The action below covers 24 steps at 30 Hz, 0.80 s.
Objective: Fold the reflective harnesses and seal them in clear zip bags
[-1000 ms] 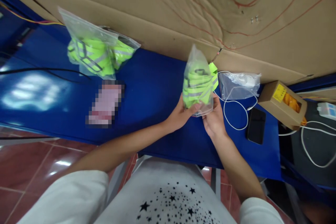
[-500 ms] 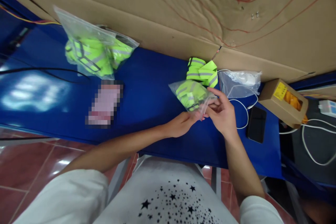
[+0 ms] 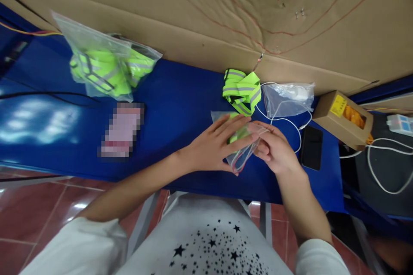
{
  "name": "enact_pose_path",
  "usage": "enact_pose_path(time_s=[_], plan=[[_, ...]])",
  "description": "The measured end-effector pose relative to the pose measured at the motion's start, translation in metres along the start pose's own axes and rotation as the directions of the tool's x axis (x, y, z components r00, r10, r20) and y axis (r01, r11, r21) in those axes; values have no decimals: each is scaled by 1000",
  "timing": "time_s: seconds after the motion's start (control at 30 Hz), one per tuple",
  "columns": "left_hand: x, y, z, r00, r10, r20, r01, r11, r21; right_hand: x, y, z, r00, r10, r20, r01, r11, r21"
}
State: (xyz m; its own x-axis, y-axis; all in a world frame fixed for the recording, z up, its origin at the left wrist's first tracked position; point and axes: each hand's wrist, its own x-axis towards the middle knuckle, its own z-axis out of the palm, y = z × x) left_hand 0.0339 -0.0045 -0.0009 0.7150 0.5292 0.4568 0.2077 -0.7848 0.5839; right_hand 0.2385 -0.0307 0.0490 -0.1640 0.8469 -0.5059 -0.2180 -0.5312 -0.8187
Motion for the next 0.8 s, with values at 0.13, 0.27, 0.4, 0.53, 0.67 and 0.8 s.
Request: enact_pose_path(time_s=[0.13,0.27,0.4,0.53,0.67,0.8], plan=[[8,8,-11,942,-336,-25,318,912,-260,-8,-9,-24,983,-166,73,172,980,-98],[10,3,-11,850,-523,65,422,601,-678,-2,-7,-43,873,-480,89,481,817,-319],[3,-13,2,851,-503,153,298,222,-928,17,11,-39,914,-383,129,405,873,-271],[-2,-22,3,852,-461,250,322,84,-943,22,24,-35,937,-331,110,347,921,-179],[-1,-20,0,730,-668,145,392,236,-889,19,25,-41,915,-368,165,401,872,-281],[2,-14,0,737,-669,100,390,299,-871,18,26,-42,829,-534,167,552,732,-400]])
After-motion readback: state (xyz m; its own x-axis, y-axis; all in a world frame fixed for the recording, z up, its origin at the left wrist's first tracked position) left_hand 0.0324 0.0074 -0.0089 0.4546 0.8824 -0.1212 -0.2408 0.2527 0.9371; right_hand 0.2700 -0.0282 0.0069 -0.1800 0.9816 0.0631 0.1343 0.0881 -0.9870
